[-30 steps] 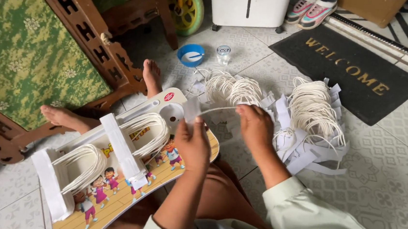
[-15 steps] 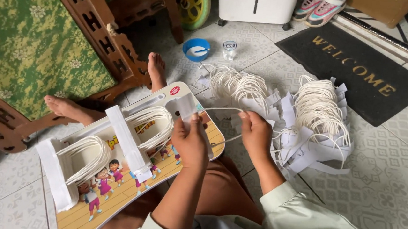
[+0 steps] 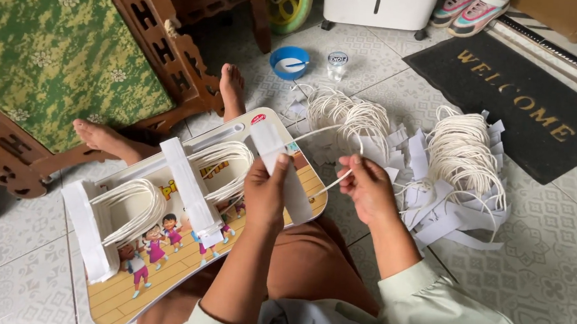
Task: Assembling white cord handles onto cardboard packaging sheets by threading them through pre-cut slots.
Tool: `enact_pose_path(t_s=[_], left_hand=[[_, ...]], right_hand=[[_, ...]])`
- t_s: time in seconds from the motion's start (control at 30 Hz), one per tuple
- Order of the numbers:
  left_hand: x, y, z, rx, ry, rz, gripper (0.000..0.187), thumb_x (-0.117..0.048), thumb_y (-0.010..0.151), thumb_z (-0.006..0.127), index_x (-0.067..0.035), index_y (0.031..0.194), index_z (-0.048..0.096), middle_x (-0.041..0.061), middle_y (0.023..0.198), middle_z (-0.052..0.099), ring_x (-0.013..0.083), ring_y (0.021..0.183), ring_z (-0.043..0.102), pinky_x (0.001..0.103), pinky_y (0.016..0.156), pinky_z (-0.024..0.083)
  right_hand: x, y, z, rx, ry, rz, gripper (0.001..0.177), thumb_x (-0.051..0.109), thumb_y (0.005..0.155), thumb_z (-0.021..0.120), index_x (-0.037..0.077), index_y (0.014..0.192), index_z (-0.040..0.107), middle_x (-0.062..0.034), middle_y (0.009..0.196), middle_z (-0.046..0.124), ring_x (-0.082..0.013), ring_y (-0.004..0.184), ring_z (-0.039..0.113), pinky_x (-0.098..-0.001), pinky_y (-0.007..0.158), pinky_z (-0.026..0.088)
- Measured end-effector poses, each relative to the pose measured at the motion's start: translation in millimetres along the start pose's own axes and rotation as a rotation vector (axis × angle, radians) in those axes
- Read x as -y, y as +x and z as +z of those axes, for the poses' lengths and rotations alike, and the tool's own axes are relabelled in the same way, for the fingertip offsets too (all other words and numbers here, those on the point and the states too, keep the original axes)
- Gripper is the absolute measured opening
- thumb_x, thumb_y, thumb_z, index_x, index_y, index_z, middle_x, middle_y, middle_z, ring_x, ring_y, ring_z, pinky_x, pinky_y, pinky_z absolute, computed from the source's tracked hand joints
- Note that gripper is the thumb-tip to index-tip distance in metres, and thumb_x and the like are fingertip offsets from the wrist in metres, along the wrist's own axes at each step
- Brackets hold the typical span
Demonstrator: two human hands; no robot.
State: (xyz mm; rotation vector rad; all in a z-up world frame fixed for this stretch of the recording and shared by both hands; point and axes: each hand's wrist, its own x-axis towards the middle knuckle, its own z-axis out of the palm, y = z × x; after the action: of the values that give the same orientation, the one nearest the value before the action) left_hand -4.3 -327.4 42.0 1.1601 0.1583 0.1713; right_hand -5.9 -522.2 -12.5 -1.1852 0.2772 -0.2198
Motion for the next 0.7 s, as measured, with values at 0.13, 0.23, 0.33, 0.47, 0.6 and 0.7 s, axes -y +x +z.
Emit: enact_pose_path(t_s=[0.13, 0.23, 0.33, 0.47, 0.6, 0.7], left_hand=[[4, -21, -6, 0.049, 0.179, 0.133, 0.024, -0.025, 0.092, 0.077, -0.003, 0.096, 0.071, 0.011, 0.076, 0.069, 0.0176, 0.062, 0.064, 0.034, 0.057, 0.058], [5, -16, -8, 0.001, 0.222, 0.202, 0.023, -0.029, 0.099, 0.069, -0.005, 0.101, 0.069, 0.012, 0.069, 0.071, 0.0185, 0.058, 0.067, 0.034, 0.055, 0.059], [11, -8, -17, -0.070, 0.259, 0.254, 0.023, -0.029, 0.101, 0.065, -0.006, 0.105, 0.067, 0.012, 0.070, 0.071, 0.0198, 0.061, 0.070, 0.036, 0.056, 0.060], [3, -8, -12, -0.137, 0.243, 0.302, 0.019, -0.025, 0.102, 0.065, -0.006, 0.105, 0.066, 0.010, 0.073, 0.071, 0.0181, 0.062, 0.066, 0.034, 0.059, 0.057], [-2, -9, -10, -0.125, 0.177, 0.242, 0.019, -0.026, 0.102, 0.064, -0.008, 0.101, 0.064, 0.007, 0.072, 0.069, 0.0170, 0.063, 0.065, 0.032, 0.059, 0.056], [4, -9, -10, -0.088, 0.172, 0.217, 0.019, -0.027, 0.102, 0.063, -0.008, 0.099, 0.063, 0.008, 0.064, 0.065, 0.0176, 0.055, 0.061, 0.032, 0.051, 0.053]], right_hand=[[4, -4, 3, -0.002, 0.039, 0.048, 0.039, 0.041, 0.099, 0.070, 0.005, 0.110, 0.075, -0.0117, 0.080, 0.074, -0.0153, 0.064, 0.070, -0.0270, 0.058, 0.062], [3, -5, 8, 0.048, 0.098, 0.071, 0.039, 0.041, 0.098, 0.070, 0.004, 0.110, 0.075, -0.0118, 0.085, 0.077, -0.0158, 0.069, 0.073, -0.0295, 0.064, 0.064], [-7, -11, 6, 0.246, 0.252, 0.035, 0.032, 0.035, 0.102, 0.063, 0.006, 0.108, 0.076, -0.0161, 0.098, 0.079, -0.0230, 0.087, 0.078, -0.0391, 0.082, 0.065], [-23, -8, 4, 0.167, 0.239, -0.068, 0.032, 0.029, 0.103, 0.063, 0.000, 0.114, 0.071, -0.0198, 0.093, 0.078, -0.0250, 0.077, 0.078, -0.0397, 0.072, 0.067], [-16, -15, 7, 0.309, 0.345, -0.094, 0.035, 0.027, 0.103, 0.060, -0.001, 0.123, 0.070, -0.0183, 0.100, 0.079, -0.0254, 0.090, 0.078, -0.0429, 0.089, 0.064], [-5, -30, 21, 0.495, 0.365, -0.102, 0.037, 0.013, 0.096, 0.064, -0.004, 0.129, 0.065, -0.0254, 0.120, 0.073, -0.0343, 0.113, 0.071, -0.0542, 0.103, 0.055]])
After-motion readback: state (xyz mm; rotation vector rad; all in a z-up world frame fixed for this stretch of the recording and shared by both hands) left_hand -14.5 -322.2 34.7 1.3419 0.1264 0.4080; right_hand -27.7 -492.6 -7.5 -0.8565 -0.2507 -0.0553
